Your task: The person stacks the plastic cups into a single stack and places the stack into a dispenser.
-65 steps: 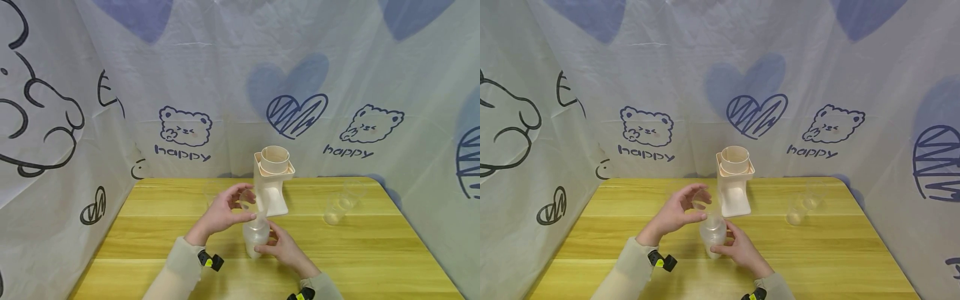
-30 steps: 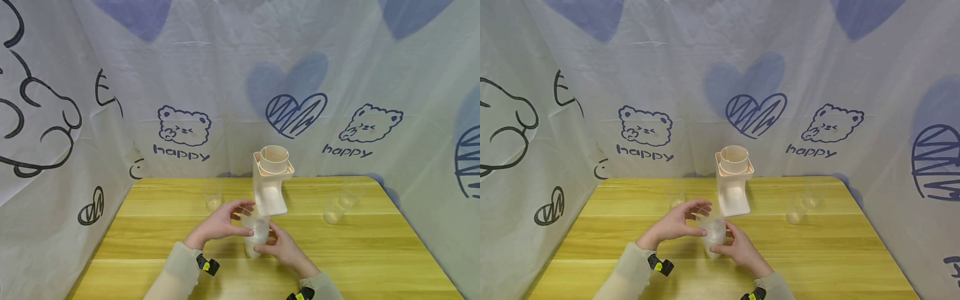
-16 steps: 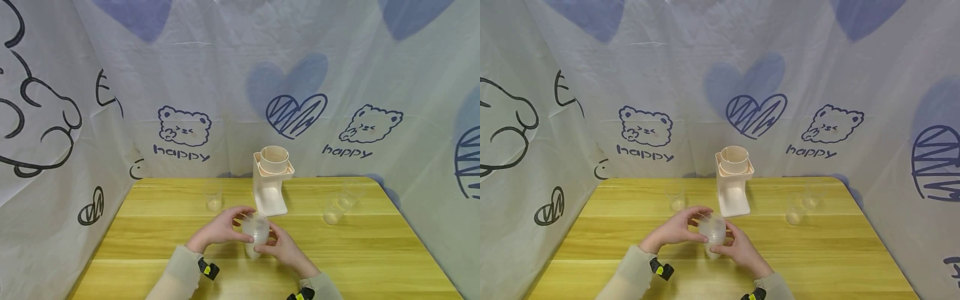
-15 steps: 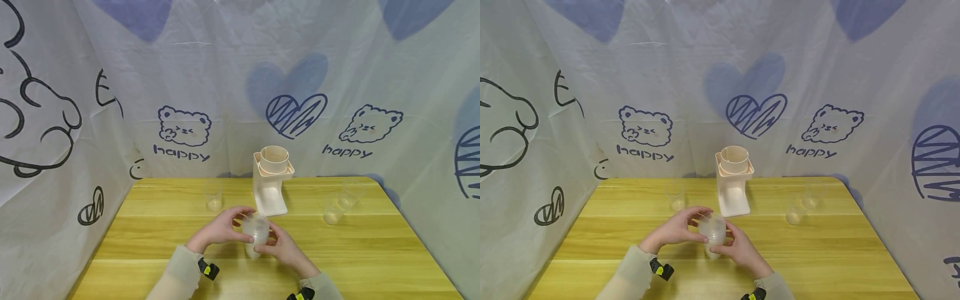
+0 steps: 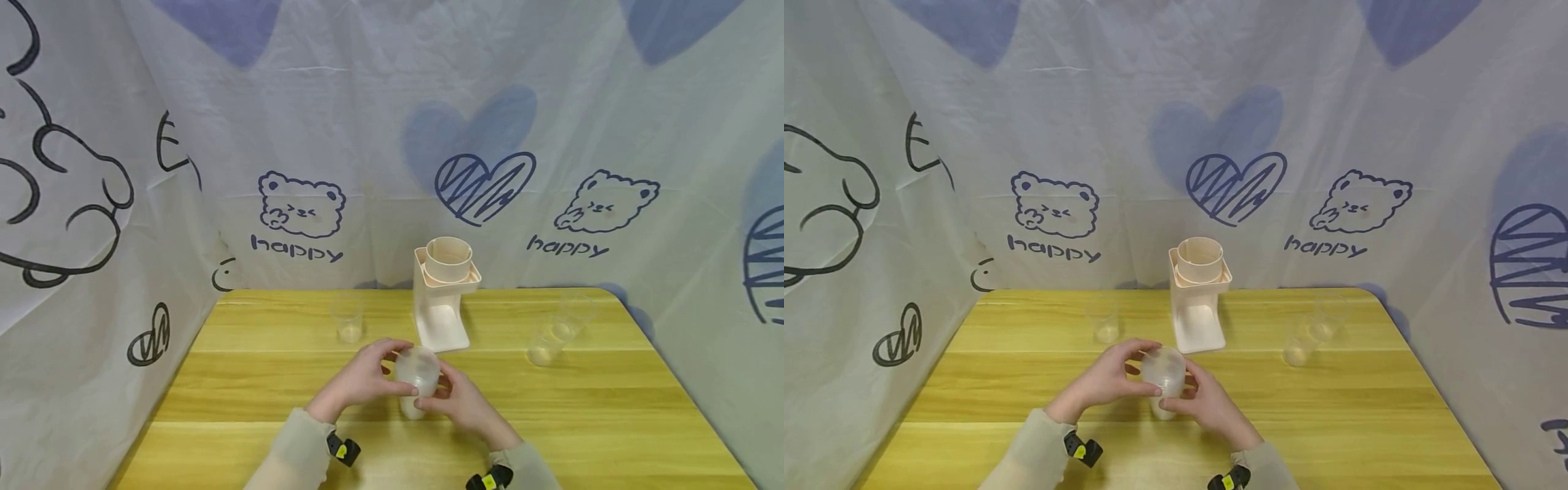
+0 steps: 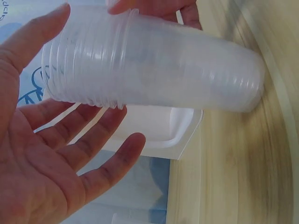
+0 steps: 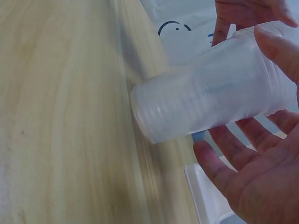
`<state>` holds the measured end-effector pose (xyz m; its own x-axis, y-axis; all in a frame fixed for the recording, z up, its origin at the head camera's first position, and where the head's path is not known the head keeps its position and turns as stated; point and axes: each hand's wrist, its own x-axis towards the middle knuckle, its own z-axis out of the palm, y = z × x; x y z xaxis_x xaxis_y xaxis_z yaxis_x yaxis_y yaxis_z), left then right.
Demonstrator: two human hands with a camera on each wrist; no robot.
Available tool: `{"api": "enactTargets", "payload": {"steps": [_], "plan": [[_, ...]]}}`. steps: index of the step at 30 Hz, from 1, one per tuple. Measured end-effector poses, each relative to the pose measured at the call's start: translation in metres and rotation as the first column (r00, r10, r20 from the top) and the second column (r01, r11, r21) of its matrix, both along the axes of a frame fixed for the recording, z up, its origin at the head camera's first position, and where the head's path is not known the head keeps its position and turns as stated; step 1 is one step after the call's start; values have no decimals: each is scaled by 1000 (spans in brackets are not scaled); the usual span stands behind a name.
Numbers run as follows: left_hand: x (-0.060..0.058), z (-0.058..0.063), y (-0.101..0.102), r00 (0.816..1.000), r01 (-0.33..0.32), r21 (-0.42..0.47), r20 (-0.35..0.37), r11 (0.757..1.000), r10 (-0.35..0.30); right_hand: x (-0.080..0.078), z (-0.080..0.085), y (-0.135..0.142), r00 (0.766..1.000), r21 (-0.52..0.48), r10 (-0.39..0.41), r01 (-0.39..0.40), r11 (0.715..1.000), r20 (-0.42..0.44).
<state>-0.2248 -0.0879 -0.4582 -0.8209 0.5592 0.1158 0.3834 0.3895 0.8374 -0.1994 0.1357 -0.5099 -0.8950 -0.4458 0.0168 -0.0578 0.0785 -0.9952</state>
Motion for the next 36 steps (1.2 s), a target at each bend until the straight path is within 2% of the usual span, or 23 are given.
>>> {"api": "enactTargets", "payload": {"steps": [9,19,26,36], "plan": [[5,-3,3,997,-75,14,-7,997,75,-3,1,0,998,9,-6,7,1000,-62],[11,-6,4,994,-109,28,-3,994,109,-4,0,0,999,8,4,-4,1000,-48],[13,-8,4,993,-103,22,-50,994,104,-2,4,-1,1000,15,-23,23,1000,-6],[15,-6,-4,995,-81,58,-54,995,84,-2,1,-3,999,0,-34,34,999,16]]}}
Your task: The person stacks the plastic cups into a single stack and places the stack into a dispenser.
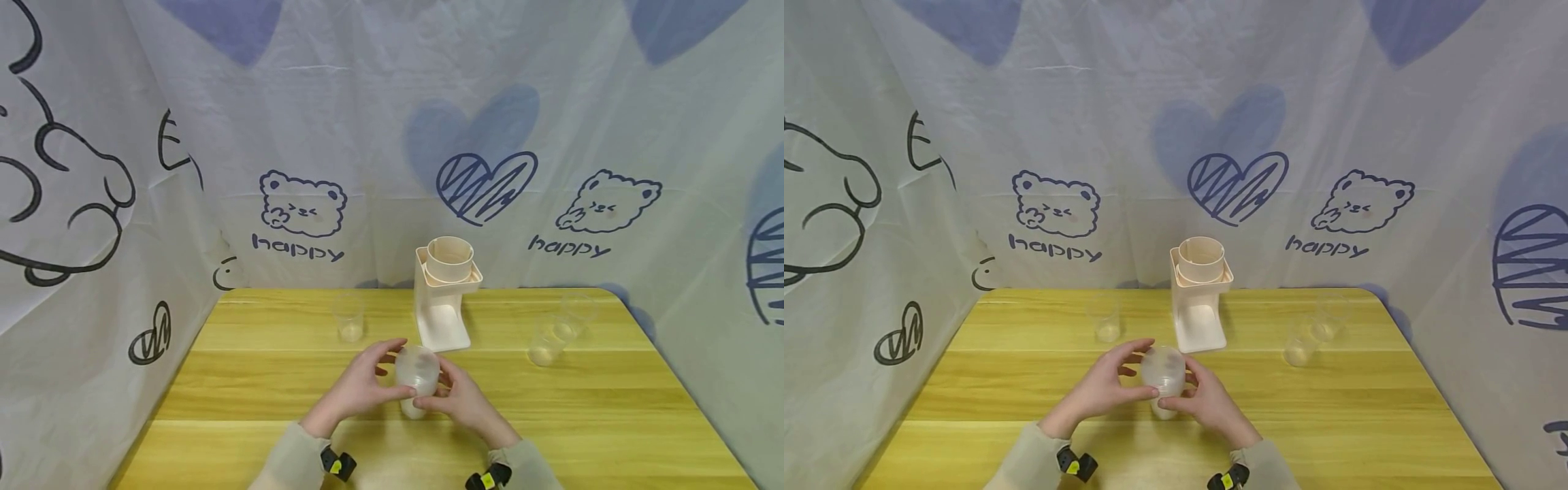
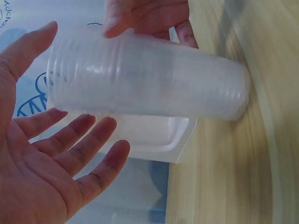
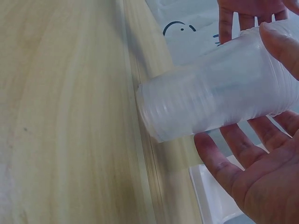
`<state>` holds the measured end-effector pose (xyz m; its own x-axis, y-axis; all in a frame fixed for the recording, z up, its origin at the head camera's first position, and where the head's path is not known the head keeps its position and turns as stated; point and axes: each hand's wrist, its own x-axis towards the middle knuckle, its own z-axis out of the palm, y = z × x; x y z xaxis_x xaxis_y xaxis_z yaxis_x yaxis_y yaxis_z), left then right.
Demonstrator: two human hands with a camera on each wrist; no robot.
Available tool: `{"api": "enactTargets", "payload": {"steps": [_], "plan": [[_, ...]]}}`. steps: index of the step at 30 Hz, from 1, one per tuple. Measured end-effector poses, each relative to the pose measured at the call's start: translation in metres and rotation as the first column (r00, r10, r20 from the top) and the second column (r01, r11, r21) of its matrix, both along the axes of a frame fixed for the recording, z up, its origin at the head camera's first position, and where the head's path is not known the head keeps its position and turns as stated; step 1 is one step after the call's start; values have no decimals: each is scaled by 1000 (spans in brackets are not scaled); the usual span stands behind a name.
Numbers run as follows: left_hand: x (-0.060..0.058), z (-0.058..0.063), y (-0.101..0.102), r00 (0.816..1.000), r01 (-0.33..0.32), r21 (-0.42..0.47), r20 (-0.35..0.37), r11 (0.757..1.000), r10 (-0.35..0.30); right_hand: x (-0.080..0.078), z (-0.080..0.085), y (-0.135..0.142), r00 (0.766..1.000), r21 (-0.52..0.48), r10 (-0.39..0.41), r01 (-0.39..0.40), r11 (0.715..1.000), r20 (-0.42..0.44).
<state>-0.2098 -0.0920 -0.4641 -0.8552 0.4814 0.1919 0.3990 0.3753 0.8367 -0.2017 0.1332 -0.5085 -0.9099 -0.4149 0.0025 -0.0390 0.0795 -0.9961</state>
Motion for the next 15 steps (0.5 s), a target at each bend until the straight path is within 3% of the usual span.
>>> {"api": "enactTargets", "payload": {"steps": [8,15], "plan": [[-2,4,-17,997,-59,107,-34,992,63,-1,-1,-1,1000,-4,-7,7,1000,-30],[-10,4,-34,971,-221,126,-60,967,230,2,1,-2,999,-8,-7,7,1000,-37]]}}
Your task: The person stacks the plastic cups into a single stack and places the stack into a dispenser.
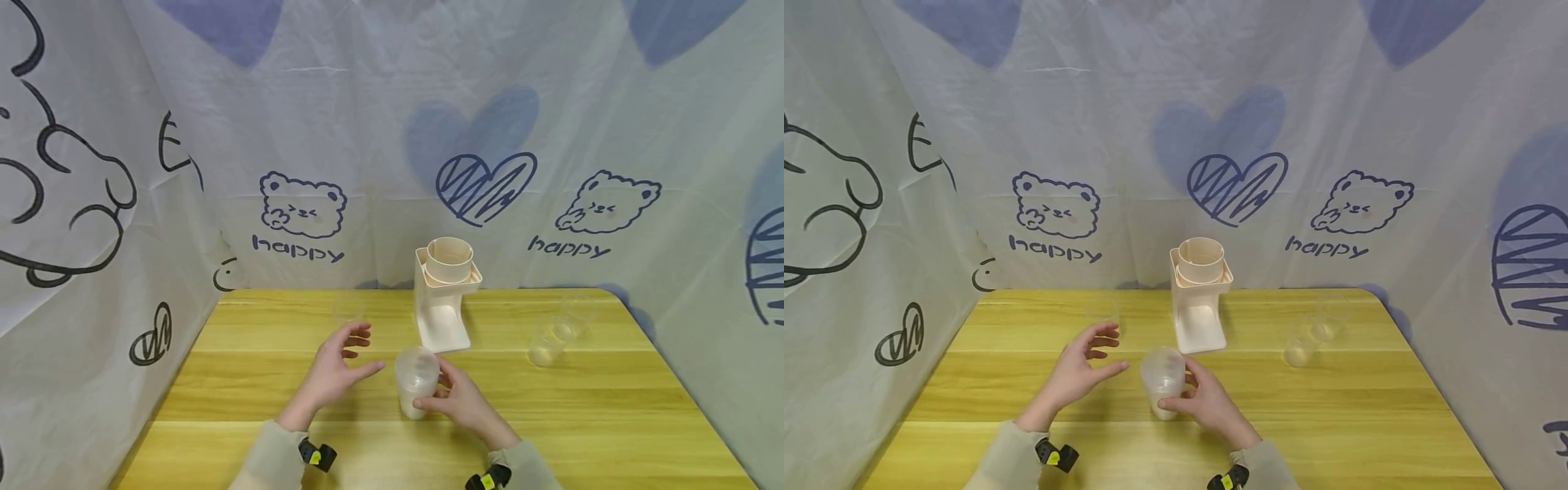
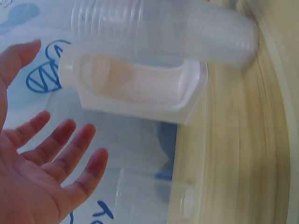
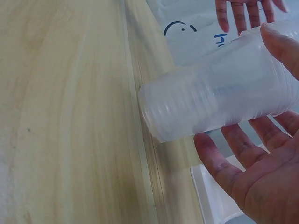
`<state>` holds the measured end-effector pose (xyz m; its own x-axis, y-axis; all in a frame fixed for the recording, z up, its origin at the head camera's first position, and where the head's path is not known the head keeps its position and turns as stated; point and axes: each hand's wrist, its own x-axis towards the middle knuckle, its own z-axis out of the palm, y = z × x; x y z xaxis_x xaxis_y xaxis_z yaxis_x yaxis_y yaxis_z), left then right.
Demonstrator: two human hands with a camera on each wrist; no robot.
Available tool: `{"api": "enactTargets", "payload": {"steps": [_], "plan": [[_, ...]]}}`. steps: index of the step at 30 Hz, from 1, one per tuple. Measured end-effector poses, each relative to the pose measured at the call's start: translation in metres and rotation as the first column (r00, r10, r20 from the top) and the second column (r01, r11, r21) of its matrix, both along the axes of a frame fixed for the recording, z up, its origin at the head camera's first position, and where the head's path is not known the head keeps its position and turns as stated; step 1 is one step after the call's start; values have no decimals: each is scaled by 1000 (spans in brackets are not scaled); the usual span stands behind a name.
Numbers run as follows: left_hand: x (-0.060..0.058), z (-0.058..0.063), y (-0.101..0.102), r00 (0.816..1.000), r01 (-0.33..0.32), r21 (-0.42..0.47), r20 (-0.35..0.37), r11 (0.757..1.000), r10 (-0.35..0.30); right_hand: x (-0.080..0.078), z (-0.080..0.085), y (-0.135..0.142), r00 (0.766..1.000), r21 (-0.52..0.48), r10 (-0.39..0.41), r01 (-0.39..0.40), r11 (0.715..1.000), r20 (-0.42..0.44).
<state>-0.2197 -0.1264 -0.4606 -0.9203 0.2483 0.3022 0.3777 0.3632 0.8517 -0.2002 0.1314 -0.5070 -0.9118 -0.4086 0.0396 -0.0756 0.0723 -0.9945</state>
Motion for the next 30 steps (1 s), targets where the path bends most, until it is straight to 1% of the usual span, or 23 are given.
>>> {"api": "enactTargets", "payload": {"steps": [3,7,11,15,19,30], "plan": [[-5,-2,-7,996,-88,-1,-6,996,88,1,1,0,1000,-7,0,1,1000,5],[-14,-7,-16,980,-197,-6,14,980,197,1,1,0,1000,-6,-3,3,1000,8],[-27,-13,-26,963,-263,-12,49,965,264,1,-1,1,1000,1,-5,5,1000,9],[-40,-20,-34,952,-290,-33,91,957,292,0,-3,1,1000,-2,-4,4,1000,15],[-50,-26,-39,941,-310,-61,123,949,316,-2,-4,1,1000,2,-2,2,1000,19],[-69,-35,-41,926,-307,-82,206,948,318,1,0,0,1000,0,-5,5,1000,22]]}}
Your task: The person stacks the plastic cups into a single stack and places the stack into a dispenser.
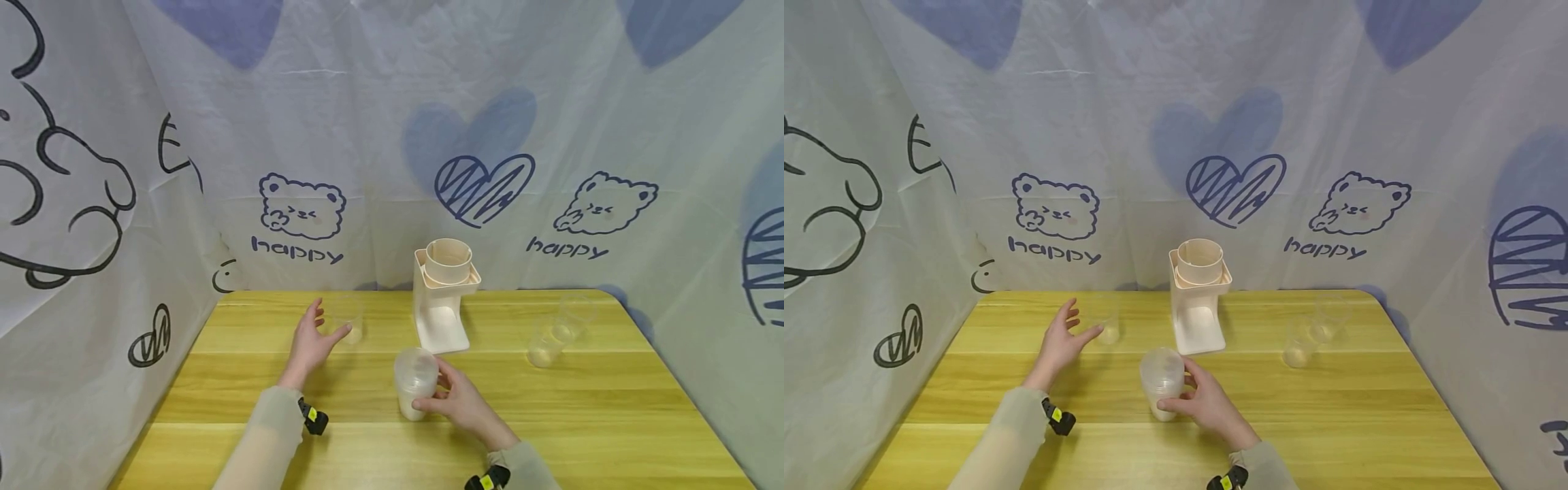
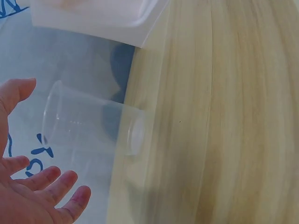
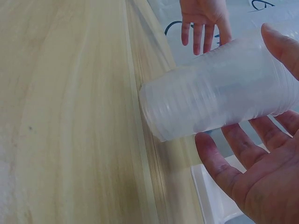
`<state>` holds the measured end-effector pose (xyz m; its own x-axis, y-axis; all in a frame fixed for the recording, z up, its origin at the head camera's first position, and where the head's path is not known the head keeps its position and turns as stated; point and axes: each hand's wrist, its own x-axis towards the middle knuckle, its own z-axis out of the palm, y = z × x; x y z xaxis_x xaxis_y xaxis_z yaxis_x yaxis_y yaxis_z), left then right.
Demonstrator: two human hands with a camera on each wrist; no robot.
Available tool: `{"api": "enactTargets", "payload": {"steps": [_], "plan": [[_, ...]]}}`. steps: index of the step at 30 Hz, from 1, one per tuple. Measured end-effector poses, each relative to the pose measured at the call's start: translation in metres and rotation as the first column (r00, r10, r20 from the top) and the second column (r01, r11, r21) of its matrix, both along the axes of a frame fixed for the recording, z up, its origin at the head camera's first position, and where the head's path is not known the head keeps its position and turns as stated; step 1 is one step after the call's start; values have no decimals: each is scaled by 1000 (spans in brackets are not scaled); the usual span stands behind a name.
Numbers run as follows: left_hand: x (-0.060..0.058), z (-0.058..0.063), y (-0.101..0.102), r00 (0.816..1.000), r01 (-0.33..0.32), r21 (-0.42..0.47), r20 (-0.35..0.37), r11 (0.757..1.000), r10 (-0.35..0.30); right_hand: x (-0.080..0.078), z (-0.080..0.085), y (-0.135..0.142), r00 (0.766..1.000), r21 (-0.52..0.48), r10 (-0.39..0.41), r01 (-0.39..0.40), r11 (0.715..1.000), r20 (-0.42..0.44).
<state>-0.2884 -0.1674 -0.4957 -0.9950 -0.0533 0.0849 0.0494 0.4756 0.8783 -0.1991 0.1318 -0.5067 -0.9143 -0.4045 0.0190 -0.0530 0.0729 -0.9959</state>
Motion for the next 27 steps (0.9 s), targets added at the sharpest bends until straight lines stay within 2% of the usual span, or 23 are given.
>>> {"api": "enactTargets", "payload": {"steps": [20,27], "plan": [[-18,-10,6,998,10,17,69,1000,-11,-1,-1,0,1000,-4,1,-1,1000,-23],[-19,-11,8,998,10,10,62,1000,-10,0,-1,0,1000,-6,6,-7,1000,-23]]}}
